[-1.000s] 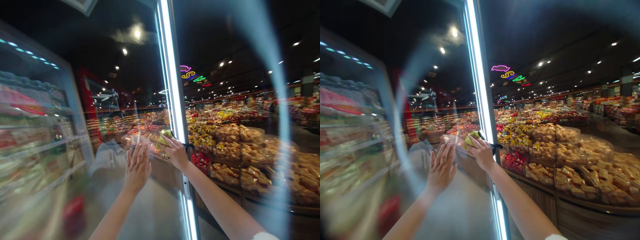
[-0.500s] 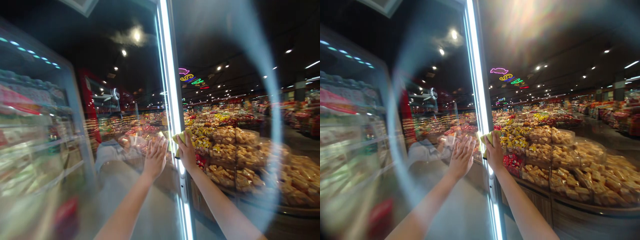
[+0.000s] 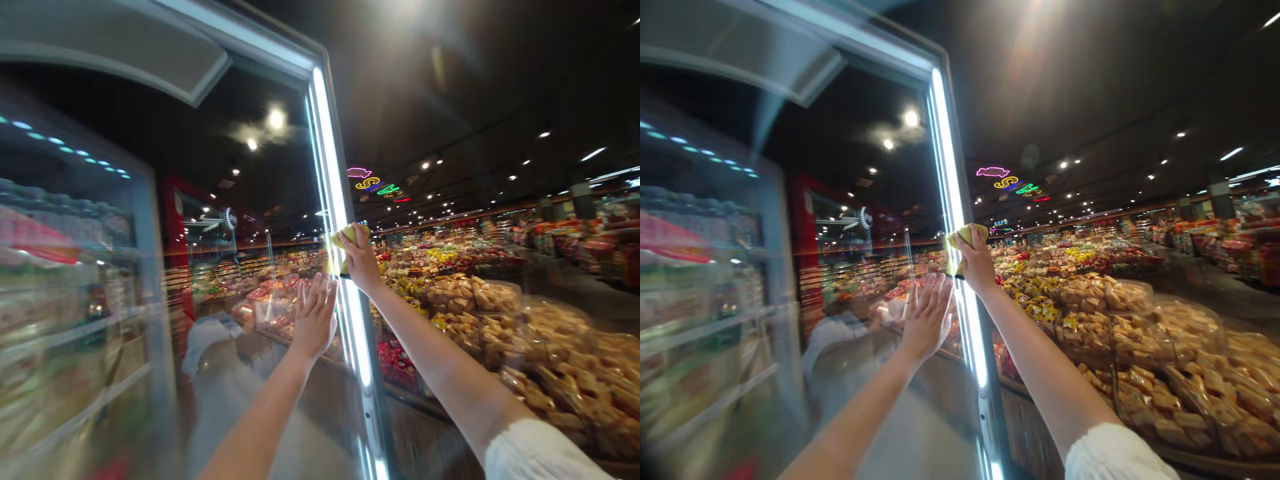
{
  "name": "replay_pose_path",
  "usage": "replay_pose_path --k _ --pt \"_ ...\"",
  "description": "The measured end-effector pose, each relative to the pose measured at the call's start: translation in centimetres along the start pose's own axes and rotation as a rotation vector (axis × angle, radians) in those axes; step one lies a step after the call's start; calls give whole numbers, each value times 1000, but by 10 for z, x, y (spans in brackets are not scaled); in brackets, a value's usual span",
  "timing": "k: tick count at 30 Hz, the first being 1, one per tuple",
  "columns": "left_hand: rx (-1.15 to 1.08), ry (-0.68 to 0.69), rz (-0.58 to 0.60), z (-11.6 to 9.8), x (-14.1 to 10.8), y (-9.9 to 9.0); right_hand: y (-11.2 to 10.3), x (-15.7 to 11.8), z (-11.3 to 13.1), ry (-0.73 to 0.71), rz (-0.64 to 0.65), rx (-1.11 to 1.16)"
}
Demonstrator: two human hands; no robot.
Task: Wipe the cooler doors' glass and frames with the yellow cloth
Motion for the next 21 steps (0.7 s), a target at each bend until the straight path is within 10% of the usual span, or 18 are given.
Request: replay_pose_path --k 9,21 --pt "1 -11 -28 13 5 7 25 87 -9 43 -52 -20" --pt "-57 -33 69 -8 -38 2 -13 -49 -1 22 44 -41"
Point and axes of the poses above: each hand's wrist, its own x-axis towards the middle knuckle, its own y-axis out of the palm, z = x × y, the point moved 2 cm from there along x, towards the middle knuckle, and after that the axes turned 9 degrees about -z, right-handed, at the moved point
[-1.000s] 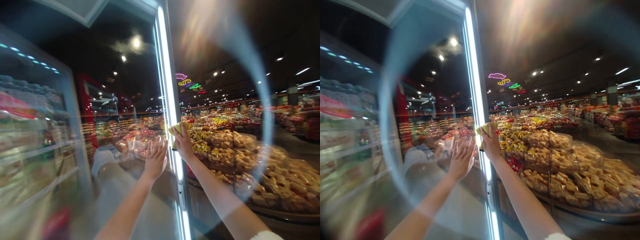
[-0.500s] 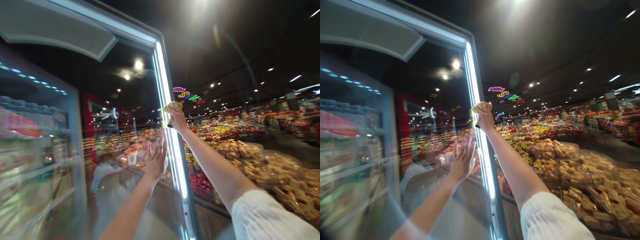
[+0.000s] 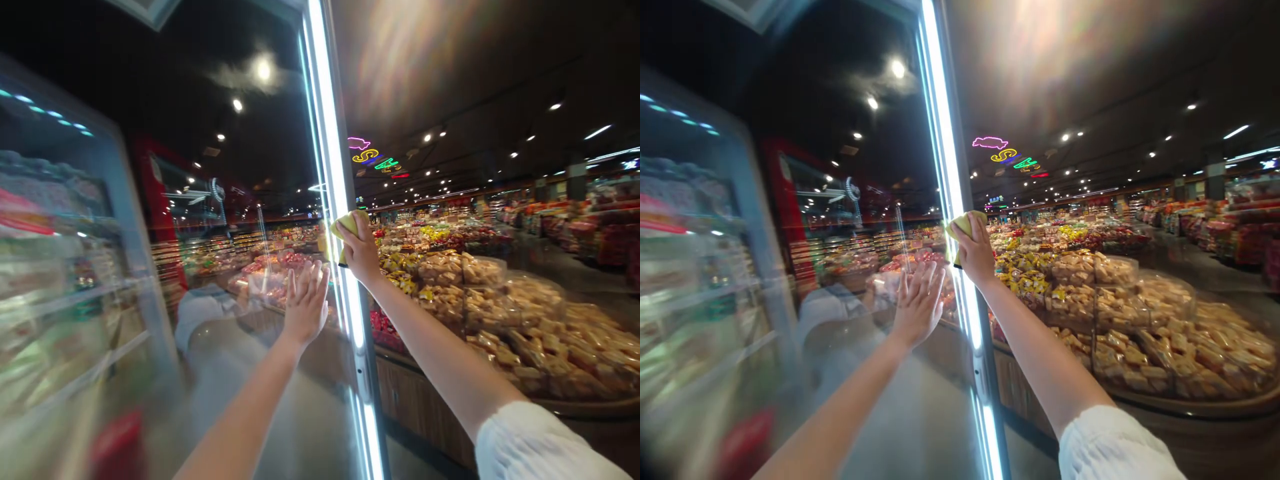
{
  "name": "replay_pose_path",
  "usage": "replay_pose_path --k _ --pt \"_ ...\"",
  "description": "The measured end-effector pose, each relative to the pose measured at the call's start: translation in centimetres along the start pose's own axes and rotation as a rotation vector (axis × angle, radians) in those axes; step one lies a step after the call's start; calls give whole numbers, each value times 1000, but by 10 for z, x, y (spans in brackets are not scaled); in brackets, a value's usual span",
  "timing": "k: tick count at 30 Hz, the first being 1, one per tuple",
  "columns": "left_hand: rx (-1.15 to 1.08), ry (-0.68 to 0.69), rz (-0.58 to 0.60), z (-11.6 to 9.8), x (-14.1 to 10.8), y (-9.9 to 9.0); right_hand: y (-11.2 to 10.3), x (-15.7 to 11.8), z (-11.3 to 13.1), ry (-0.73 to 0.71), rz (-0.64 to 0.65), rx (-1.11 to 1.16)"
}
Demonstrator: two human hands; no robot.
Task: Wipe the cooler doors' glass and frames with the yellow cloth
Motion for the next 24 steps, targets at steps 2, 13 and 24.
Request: replay_pose_path --k 2,13,24 --pt "-6 -9 10 -5 -8 -1 -5 -33 1 16 22 1" --pt "-45 -65 93 -28 -56 6 -21 -199 16 165 44 -25" --pt "-24 -127 62 -45 -99 5 -37 -309 35 267 169 -109"
Point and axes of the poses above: each hand's wrist, its own x-axis towards the middle knuckle, its own y-axis out of the palm, z = x × y, the point moved 2 cm from there along x, towards the middle knuckle, and after that the axes turned 9 degrees about -z, right-handed, at the moved point
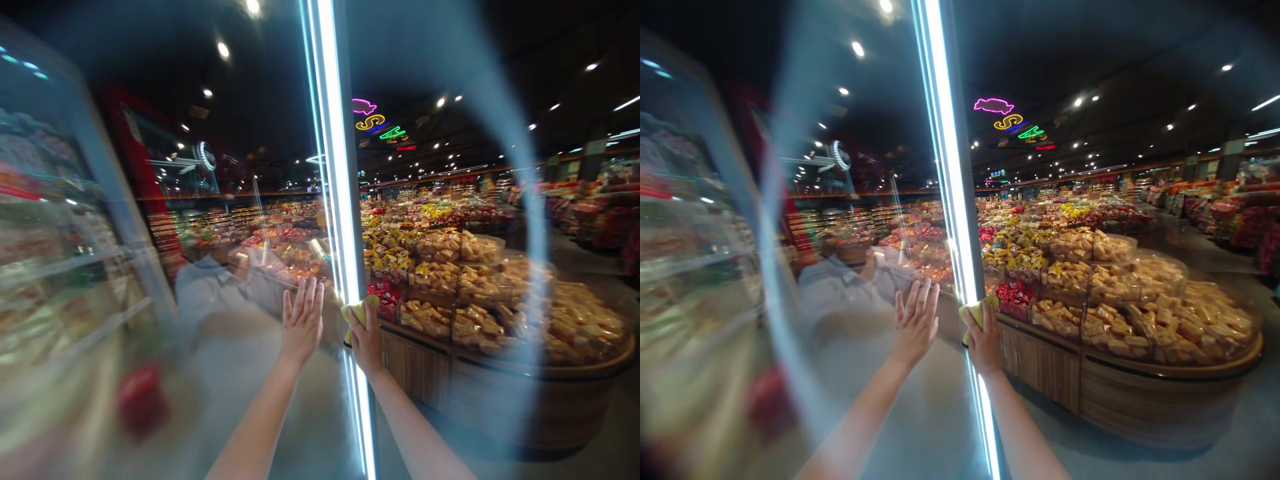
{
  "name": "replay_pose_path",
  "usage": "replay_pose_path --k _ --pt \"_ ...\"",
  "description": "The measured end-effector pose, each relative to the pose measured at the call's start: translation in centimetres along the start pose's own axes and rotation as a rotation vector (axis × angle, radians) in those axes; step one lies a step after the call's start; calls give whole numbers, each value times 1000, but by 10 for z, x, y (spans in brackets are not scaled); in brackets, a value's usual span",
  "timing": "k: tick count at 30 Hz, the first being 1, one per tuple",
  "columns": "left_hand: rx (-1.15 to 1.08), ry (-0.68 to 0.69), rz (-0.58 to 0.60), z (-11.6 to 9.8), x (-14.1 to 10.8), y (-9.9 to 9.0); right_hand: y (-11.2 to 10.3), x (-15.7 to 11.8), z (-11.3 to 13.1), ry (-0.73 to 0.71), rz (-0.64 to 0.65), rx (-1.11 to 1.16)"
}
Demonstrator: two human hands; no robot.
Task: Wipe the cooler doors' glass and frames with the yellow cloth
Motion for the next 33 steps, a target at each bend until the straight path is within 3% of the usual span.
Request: replay_pose_path --k 4,7,10,16,21,25,29,33 --pt "12 -8 -3 -3 -12 -3 -2 -20 3 35 14 10" --pt "21 -29 14 -2 -20 -10 -6 -13 10 66 0 35" --pt "16 -62 45 2 -25 -21 -9 19 18 73 -17 65" --pt "18 -136 68 11 -25 -41 -17 109 38 56 -58 100" --pt "23 -185 117 11 -24 -53 -33 142 69 -46 -164 153" --pt "22 -176 161 11 -26 -59 -25 139 89 -136 -116 200" --pt "29 -183 170 11 -28 -64 -7 105 92 -99 73 206" --pt "25 -198 158 14 -32 -70 -4 86 88 -26 64 233"
Point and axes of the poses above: each hand's wrist, its own x-axis towards the middle knuckle, its own y-axis out of the palm, z = x × y, the point moved 2 cm from there along x, towards the middle knuckle, and after that the axes turned 9 degrees about -z, right-handed, at the moved point
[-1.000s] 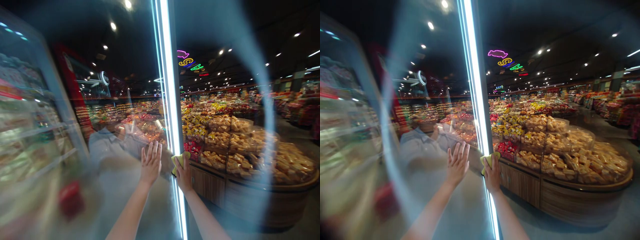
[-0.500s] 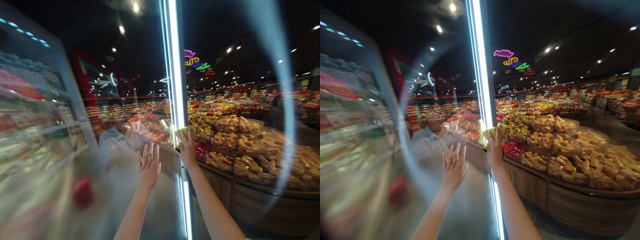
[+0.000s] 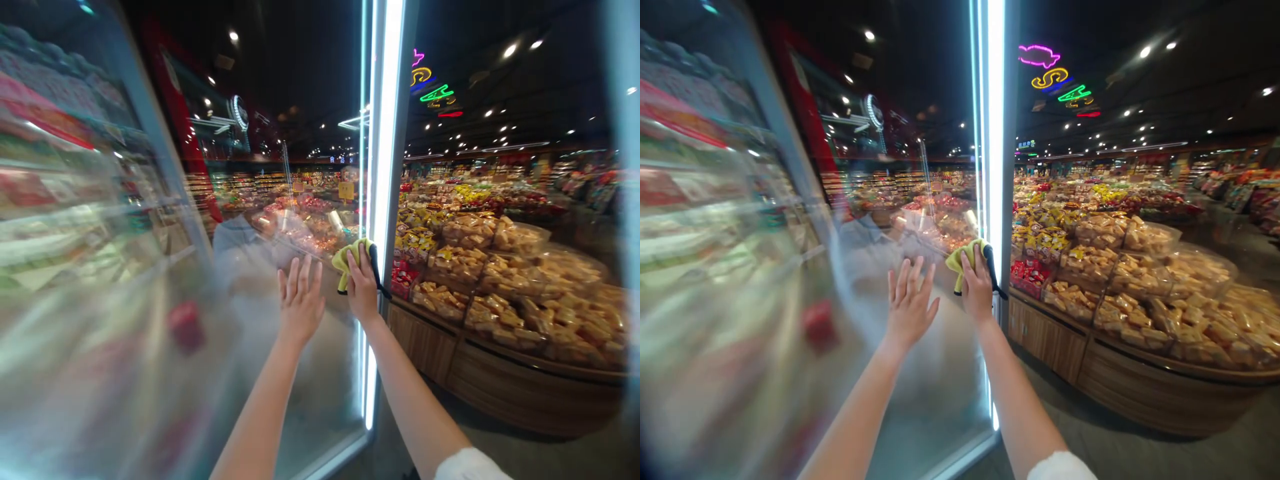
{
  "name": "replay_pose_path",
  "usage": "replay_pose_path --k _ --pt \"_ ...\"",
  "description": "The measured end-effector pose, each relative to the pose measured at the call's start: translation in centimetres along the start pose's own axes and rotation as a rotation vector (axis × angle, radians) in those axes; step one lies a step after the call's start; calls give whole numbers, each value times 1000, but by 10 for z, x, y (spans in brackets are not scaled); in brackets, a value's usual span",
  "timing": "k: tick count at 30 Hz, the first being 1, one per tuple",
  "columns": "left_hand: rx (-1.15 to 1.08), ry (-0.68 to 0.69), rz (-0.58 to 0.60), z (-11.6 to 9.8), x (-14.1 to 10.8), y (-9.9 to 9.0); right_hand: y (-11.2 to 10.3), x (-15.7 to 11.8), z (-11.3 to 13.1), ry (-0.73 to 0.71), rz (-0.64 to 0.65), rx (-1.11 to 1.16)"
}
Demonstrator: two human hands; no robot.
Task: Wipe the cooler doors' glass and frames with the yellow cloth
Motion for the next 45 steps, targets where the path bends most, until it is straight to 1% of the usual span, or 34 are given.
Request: replay_pose_path --k 2,6,8,10,12,13,14,16,18,19,20,22,24,25,26,27,28,30,32,33,34,35,36,38,40,41,42,43,45 --pt "-5 -2 -9 4 -2 -3 2 17 2 26 -53 -5" --pt "2 -22 -30 12 -4 -6 12 73 22 38 -152 -18" --pt "6 -29 -39 14 -5 -6 15 83 33 5 -146 -29" --pt "12 -33 -48 15 -7 -6 13 74 37 -93 -60 -49" --pt "23 -30 -57 18 -10 -7 9 56 32 -236 76 -74" --pt "29 -25 -62 20 -12 -8 6 49 26 -279 100 -95" --pt "35 -18 -68 22 -14 -8 4 47 19 -280 75 -105" --pt "45 -5 -80 25 -15 -10 4 56 10 -205 -54 -98" --pt "57 -2 -96 26 -15 -11 11 77 14 -99 -177 -72" --pt "65 -4 -102 26 -14 -11 17 87 21 -57 -208 -65" --pt "73 -9 -106 25 -14 -11 22 94 30 -30 -212 -65" --pt "89 -21 -108 25 -14 -11 30 97 48 -45 -152 -84" --pt "102 -22 -110 27 -16 -13 29 85 55 -164 -34 -102" --pt "108 -16 -113 29 -18 -15 26 77 53 -252 32 -108" --pt "115 -6 -117 32 -20 -18 23 70 47 -321 58 -115" --pt "122 3 -122 36 -21 -21 19 66 38 -361 54 -120" --pt "131 12 -127 41 -22 -24 16 67 29 -371 38 -123" --pt "149 20 -137 49 -21 -30 16 81 18 -310 -43 -112" --pt "164 21 -149 57 -15 -35 23 106 22 -198 -169 -80" --pt "170 20 -156 59 -11 -37 28 117 31 -150 -222 -63" --pt "175 17 -164 61 -7 -39 32 125 42 -121 -242 -52" --pt "179 14 -172 63 -3 -40 36 129 54 -120 -233 -46" --pt "183 10 -180 64 1 -41 39 128 64 -144 -197 -47" --pt "191 1 -193 67 6 -44 38 116 75 -265 -73 -61" --pt "202 1 -202 71 6 -48 32 97 68 -416 36 -80" --pt "208 5 -207 74 5 -51 27 90 60 -477 52 -86" --pt "215 12 -212 77 4 -54 23 86 51 -491 26 -94" --pt "220 19 -217 81 2 -57 21 87 42 -467 -31 -95" --pt "230 19 -221 88 1 -63 22 97 36 -339 -146 -87"
Point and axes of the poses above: each hand's wrist, its own x-axis towards the middle knuckle, its own y-axis out of the palm, z = x × y, the point moved 2 cm from there along x, towards the middle knuckle, and after that the axes turned 9 degrees about -z, right-handed, at the moved point
